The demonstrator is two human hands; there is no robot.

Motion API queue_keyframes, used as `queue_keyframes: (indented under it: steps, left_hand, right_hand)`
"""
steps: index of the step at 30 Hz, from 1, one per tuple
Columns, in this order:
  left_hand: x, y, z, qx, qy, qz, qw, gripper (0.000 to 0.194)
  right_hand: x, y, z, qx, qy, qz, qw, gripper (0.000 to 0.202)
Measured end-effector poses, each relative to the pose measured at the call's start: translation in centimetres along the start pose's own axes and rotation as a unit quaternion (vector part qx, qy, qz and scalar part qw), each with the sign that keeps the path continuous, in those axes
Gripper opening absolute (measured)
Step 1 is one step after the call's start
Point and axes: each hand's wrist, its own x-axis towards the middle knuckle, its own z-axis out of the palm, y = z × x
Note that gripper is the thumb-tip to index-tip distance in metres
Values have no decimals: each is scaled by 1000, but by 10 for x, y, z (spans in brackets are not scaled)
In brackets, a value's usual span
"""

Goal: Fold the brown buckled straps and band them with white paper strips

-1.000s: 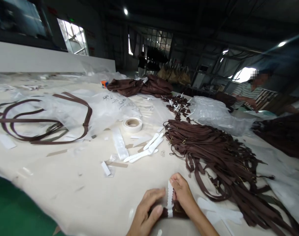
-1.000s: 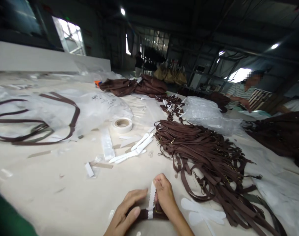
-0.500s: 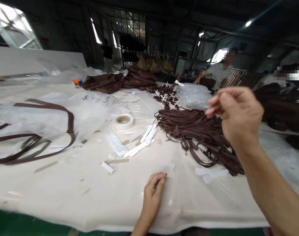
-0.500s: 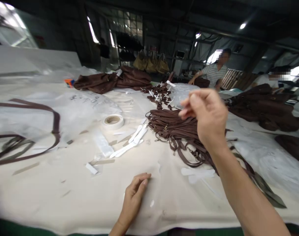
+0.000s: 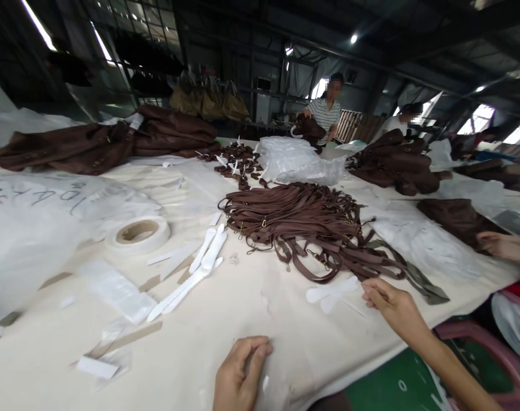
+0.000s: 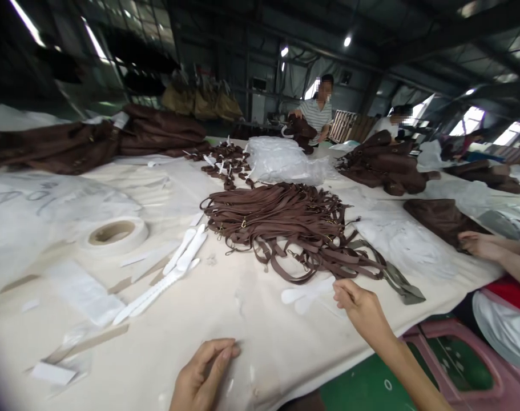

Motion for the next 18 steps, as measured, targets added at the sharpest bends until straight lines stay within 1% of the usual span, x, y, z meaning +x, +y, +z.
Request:
queue_keyframes:
  steps: [2, 5, 6, 8, 10, 13, 15, 16, 17, 18]
  left_hand:
    - [8, 8, -4, 0, -25, -26, 999, 39]
    - [29, 22, -13, 3, -66, -49, 997, 40]
    - [38, 26, -17, 9, -76, -46, 996, 39]
    - [58, 34, -22, 25, -89, -33, 995, 37]
    - [77, 41, -24, 40, -99, -21, 994, 33]
    - [100, 50, -18, 46, -108, -7, 993, 27]
    - [113, 53, -9, 47, -114, 7, 992, 24]
    - [120, 55, -4, 50, -117, 15, 992, 22]
    - [127, 56, 2, 55, -115, 26, 991, 20]
    - [136, 58, 8, 61, -117, 38, 991, 18]
  right_hand:
    - [21, -12, 12, -47, -4, -62, 997, 30]
    - [64, -32, 31, -131, 28, -144, 980, 27]
    - [79, -36, 36, -162, 43, -157, 973, 27]
    - [105, -39, 41, -216, 69, -161, 961, 23]
    - [124, -37, 44, -242, 83, -158, 954, 29]
    - [142, -31, 46, -241, 91, -172, 951, 34]
    - [153, -29, 49, -233, 96, -199, 947, 31]
    - [159, -27, 51, -224, 98, -213, 946, 26]
    - [167, -25, 53, -218, 101, -233, 942, 22]
    - [175, -22, 54, -211, 109, -256, 937, 22]
